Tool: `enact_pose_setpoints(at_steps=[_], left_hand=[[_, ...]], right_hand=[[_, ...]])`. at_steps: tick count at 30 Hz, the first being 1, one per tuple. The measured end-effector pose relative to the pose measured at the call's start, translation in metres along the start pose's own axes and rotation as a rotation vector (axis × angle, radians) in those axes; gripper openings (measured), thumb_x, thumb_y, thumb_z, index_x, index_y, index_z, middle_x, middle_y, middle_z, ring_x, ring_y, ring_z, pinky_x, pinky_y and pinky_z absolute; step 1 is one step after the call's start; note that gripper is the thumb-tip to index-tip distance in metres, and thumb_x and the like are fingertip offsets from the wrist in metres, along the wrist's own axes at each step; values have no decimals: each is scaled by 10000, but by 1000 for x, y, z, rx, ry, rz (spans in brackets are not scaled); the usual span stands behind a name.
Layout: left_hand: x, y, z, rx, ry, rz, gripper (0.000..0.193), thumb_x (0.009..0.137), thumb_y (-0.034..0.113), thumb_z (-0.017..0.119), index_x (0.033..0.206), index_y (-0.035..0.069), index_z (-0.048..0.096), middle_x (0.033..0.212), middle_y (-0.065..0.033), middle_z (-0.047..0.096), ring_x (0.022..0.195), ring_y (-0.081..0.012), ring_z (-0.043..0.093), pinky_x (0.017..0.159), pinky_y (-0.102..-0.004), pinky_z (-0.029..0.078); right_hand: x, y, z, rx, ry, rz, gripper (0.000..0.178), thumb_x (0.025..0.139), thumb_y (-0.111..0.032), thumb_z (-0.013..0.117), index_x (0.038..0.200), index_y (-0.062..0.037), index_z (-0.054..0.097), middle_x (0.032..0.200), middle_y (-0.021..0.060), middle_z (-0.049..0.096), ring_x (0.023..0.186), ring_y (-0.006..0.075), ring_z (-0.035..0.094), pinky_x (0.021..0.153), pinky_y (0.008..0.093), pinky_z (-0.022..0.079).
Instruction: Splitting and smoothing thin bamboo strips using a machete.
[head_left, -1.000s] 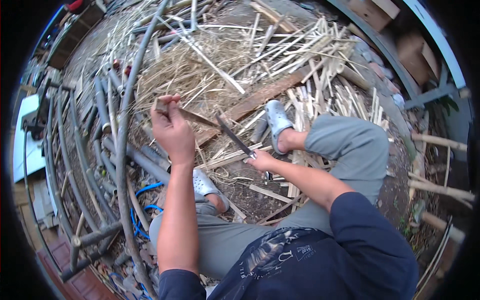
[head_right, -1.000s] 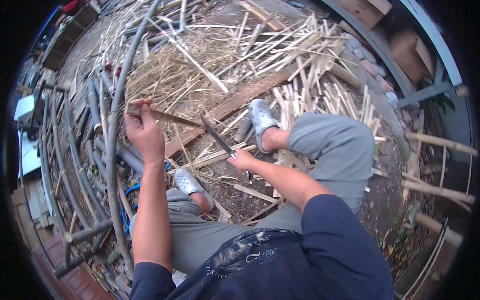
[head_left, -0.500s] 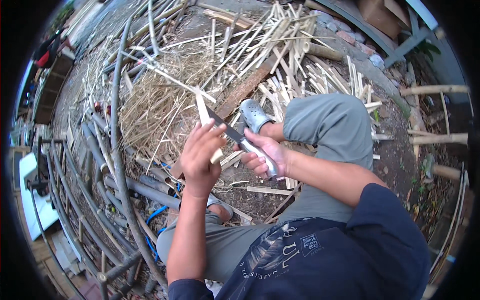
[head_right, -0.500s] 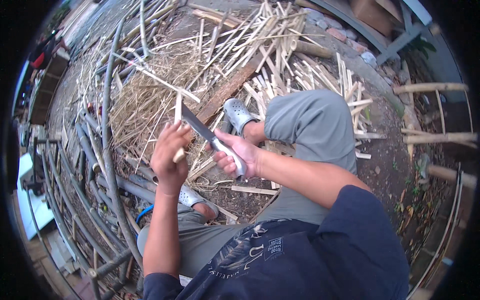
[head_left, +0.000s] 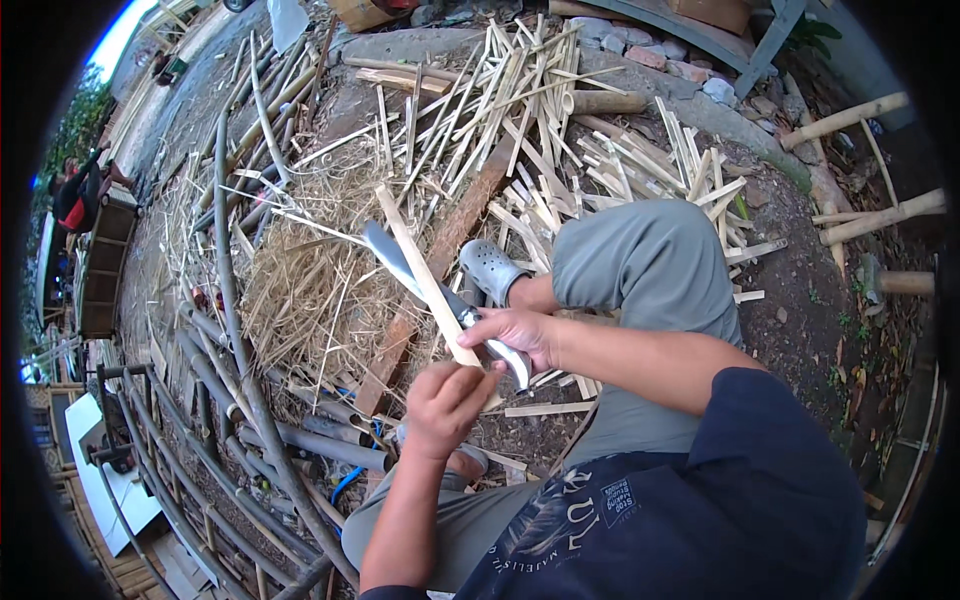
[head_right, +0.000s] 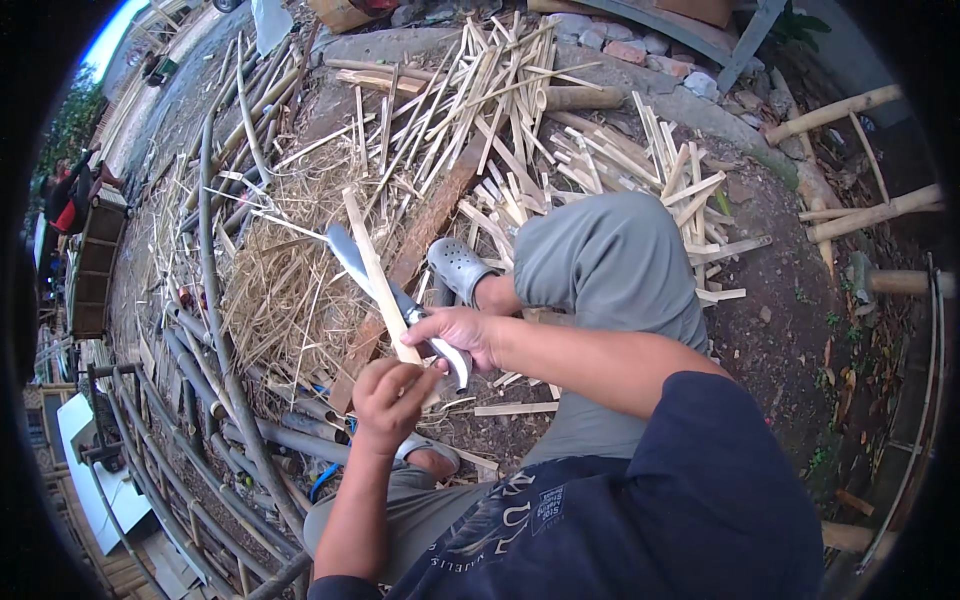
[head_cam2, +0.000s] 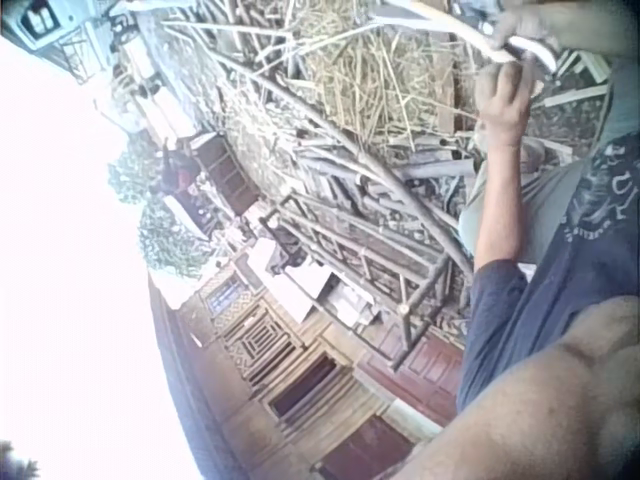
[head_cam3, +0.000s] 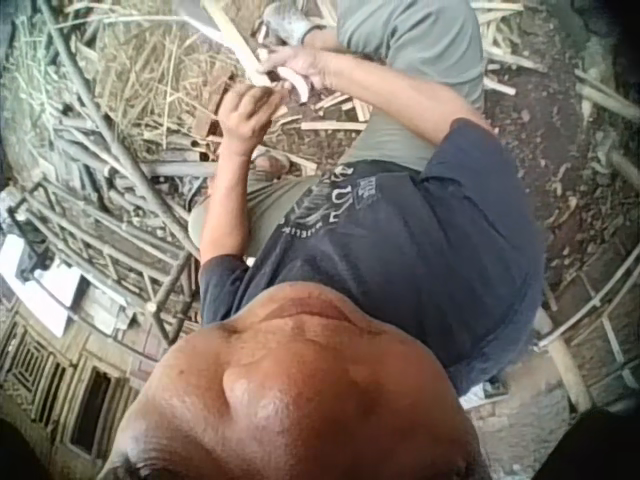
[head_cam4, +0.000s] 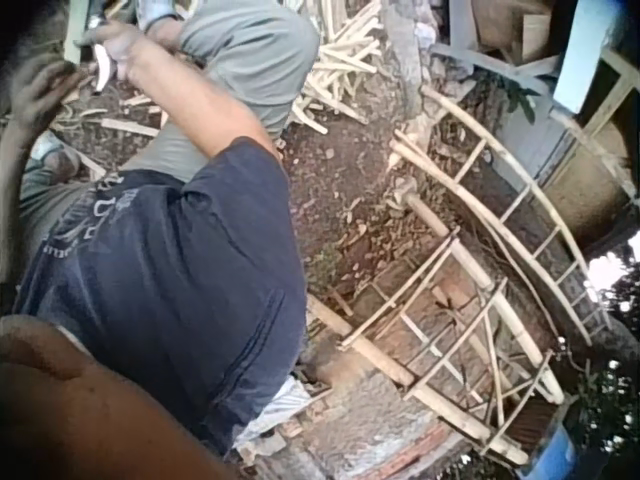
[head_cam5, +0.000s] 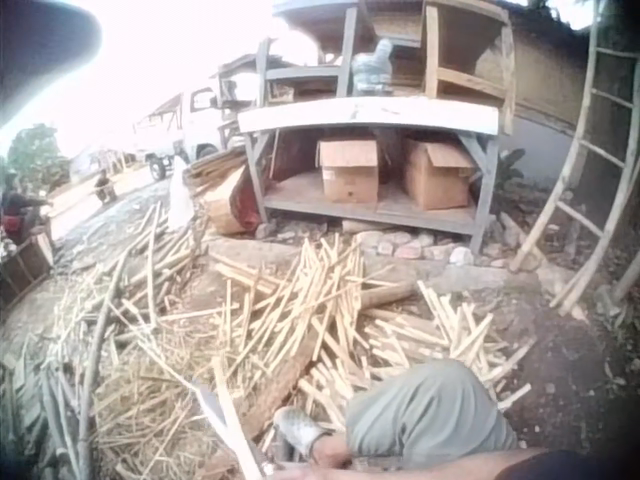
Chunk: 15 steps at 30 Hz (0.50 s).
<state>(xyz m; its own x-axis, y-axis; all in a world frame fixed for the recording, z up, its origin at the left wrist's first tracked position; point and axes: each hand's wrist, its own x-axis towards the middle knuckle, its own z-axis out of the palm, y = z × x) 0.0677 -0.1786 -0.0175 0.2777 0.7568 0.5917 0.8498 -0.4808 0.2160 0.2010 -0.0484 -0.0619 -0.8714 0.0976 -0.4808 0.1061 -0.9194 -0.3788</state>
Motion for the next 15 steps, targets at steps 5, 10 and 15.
enact_pose_setpoints(at_steps=[5, 10, 15], left_hand=[[0, 1, 10, -43, -79, -72, 352, 659, 73, 682, 1000, 151, 719, 971, -4, 639, 869, -202, 623, 718, -333, 518], [7, -5, 14, -56, -136, -227, 311, 790, 65, 663, 1098, 107, 674, 1108, -56, 661, 960, -233, 631, 805, -358, 497], [7, -14, 18, -39, -100, -239, 312, 782, 66, 683, 1093, 95, 669, 1108, -55, 661, 954, -235, 633, 795, -357, 493]], right_hand=[[10, 8, -20, 83, 166, -33, 220, 821, -82, 673, 1014, -39, 575, 779, 94, 644, 563, 162, 621, 392, 239, 456], [-2, -45, -6, -74, 553, -279, 177, 799, -19, 617, 954, -1, 533, 682, 81, 552, 461, 176, 547, 345, 281, 452], [-16, -187, -25, -248, 624, -480, 136, 825, -76, 616, 897, 22, 557, 638, 72, 565, 417, 130, 535, 359, 257, 454]])
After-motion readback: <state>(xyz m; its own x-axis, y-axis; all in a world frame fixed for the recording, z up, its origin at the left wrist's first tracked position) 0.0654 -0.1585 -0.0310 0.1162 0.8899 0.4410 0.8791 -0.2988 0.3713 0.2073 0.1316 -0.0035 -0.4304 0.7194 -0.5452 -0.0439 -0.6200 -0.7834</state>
